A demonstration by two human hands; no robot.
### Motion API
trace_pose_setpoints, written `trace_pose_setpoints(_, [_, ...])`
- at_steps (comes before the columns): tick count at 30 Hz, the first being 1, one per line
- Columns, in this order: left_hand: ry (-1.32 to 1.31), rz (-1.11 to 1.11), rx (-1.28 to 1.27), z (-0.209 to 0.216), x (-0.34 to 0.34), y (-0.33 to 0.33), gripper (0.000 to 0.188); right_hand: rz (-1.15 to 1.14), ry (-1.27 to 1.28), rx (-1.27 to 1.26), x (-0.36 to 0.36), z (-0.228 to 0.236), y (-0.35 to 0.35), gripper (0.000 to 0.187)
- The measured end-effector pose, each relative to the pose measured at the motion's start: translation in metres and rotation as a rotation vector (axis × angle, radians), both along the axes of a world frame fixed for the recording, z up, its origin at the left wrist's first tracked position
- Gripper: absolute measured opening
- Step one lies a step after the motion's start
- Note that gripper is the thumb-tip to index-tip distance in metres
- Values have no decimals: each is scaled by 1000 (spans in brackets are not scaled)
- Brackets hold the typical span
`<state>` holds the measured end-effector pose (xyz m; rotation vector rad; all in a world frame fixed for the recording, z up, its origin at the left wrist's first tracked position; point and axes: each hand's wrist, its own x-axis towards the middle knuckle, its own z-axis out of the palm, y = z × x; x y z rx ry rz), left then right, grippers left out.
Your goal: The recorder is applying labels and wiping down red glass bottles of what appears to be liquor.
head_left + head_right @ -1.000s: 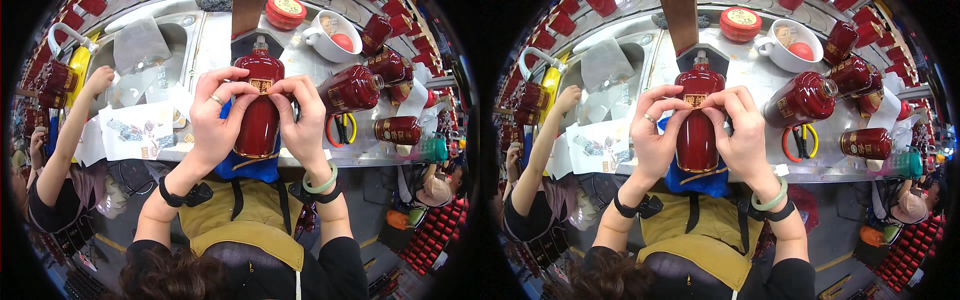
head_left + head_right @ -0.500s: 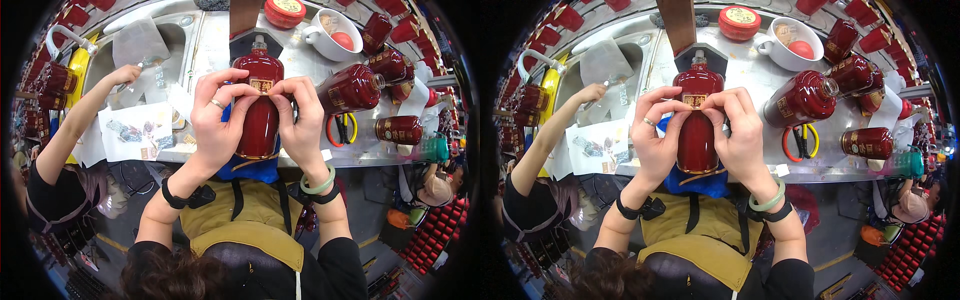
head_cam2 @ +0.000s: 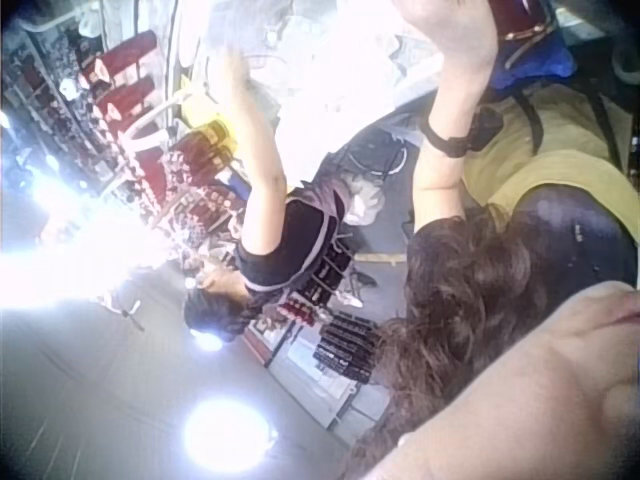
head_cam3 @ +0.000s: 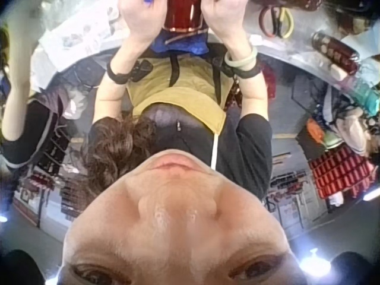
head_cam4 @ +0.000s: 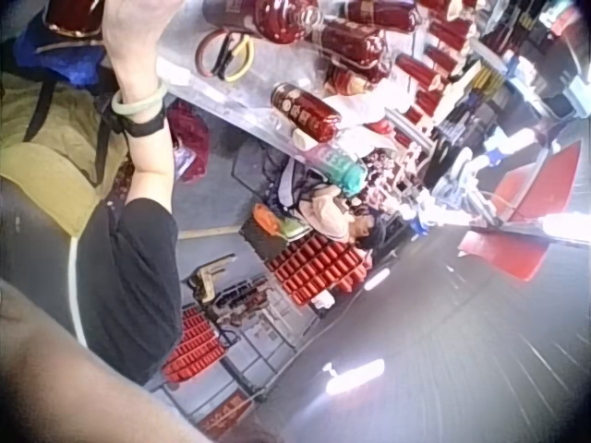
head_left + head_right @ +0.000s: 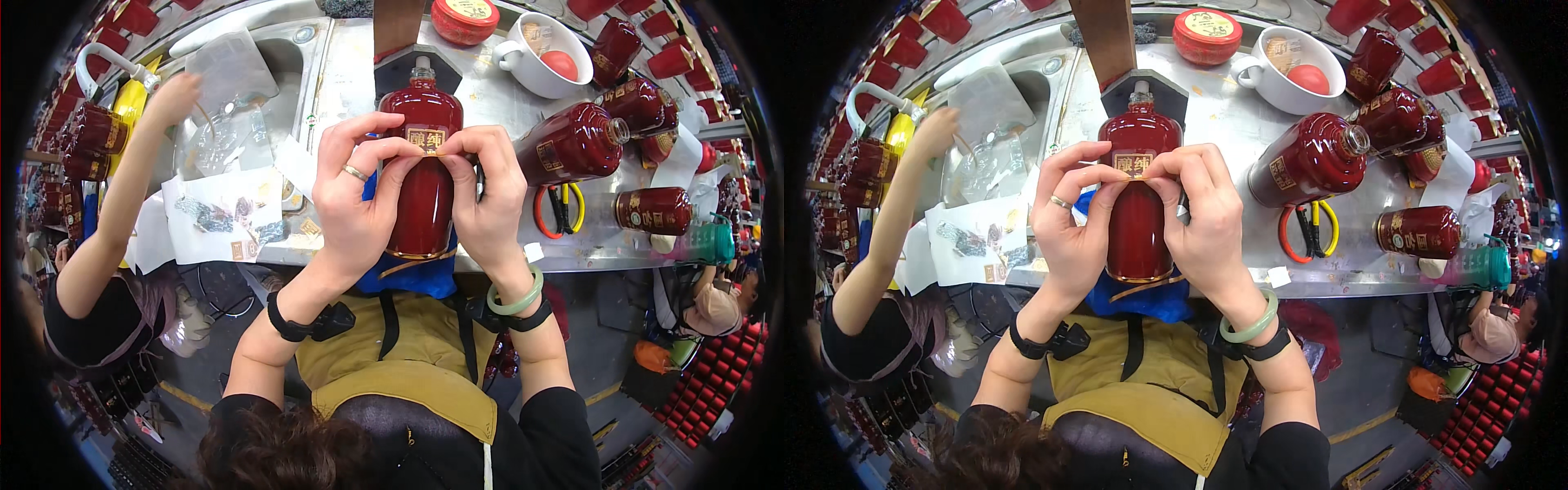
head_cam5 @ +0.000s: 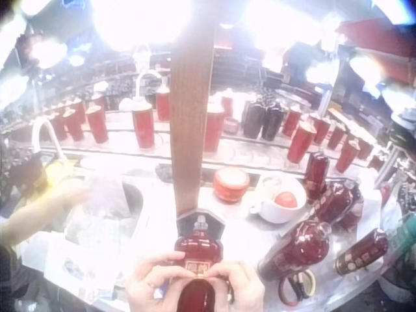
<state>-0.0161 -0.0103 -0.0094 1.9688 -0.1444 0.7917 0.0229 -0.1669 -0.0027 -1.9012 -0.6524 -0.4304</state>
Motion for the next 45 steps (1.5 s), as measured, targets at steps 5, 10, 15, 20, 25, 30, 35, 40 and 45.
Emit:
trace_pose_setpoints(5, [4,7,5,1,0,-1,14,0,-3,-4,0,1,0,12])
trace_pose_setpoints(10, [-7,12,7,0,0,-2,14,-4,-4,-6,-1,1,0,11])
trace_pose_setpoints(15, [1,15,12,0,-2,0,15,3,-7,-8,-1,1,1,11])
trace_pose_setpoints(20, [8,15,10,1,-2,-1,15,-3,7,-6,-2,1,0,12])
trace_pose_setpoints(25, [-5,15,46,3,-1,0,14,-2,-2,-6,-1,1,0,12])
trace_pose_setpoints(30, [43,19,57,8,-2,1,15,6,7,-25,0,2,-1,12])
trace_pose_setpoints(35, [47,-26,93,12,-2,8,17,23,61,-40,-1,8,-7,16])
trace_pose_setpoints(40, [63,-135,156,19,-9,16,28,65,82,-85,-4,18,-19,27])
trace_pose_setpoints(45, [54,-145,237,14,-12,23,22,109,77,-128,1,19,-31,33])
